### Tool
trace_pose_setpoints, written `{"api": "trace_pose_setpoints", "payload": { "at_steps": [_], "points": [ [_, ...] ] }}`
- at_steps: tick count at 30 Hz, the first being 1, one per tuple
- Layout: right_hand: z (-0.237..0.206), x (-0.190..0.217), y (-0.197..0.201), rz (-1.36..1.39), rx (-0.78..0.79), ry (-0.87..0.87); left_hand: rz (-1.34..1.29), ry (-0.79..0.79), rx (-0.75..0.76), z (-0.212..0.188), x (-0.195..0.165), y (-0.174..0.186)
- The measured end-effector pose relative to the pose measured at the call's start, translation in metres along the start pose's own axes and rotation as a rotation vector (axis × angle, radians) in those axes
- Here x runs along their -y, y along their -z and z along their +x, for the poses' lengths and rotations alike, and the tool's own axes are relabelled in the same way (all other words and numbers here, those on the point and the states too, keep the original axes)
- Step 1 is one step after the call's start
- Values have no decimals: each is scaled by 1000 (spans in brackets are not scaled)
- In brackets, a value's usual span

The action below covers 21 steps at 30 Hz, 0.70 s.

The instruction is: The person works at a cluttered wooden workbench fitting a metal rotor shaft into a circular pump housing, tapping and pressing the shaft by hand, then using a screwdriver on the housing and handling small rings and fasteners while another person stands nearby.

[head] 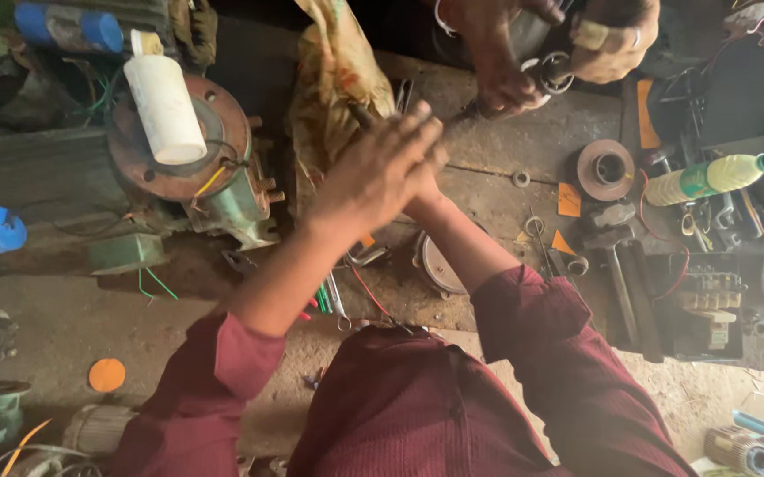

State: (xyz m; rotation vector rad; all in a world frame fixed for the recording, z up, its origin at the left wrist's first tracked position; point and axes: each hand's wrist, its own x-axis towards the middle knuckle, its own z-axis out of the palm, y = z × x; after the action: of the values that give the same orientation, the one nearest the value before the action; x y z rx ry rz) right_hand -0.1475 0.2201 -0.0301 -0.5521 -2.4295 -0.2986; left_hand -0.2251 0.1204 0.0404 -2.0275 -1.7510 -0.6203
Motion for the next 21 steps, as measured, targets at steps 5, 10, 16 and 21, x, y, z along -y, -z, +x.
{"api": "trace_pose_setpoints", "payload": {
  "at_steps": [5, 10, 16, 21],
  "points": [
    [-2, -22, 15, 406, 448, 40, 49, 264, 189, -20, 51, -15],
    [5, -16, 45, 658, 311, -104, 436, 278, 321, -54, 50, -34],
    [18, 14, 39, 990, 276, -214, 404, 299, 412, -65, 65, -64],
    [30, 1, 20, 1008, 699, -441, 214, 181, 638, -75, 45, -50]
  ]
}}
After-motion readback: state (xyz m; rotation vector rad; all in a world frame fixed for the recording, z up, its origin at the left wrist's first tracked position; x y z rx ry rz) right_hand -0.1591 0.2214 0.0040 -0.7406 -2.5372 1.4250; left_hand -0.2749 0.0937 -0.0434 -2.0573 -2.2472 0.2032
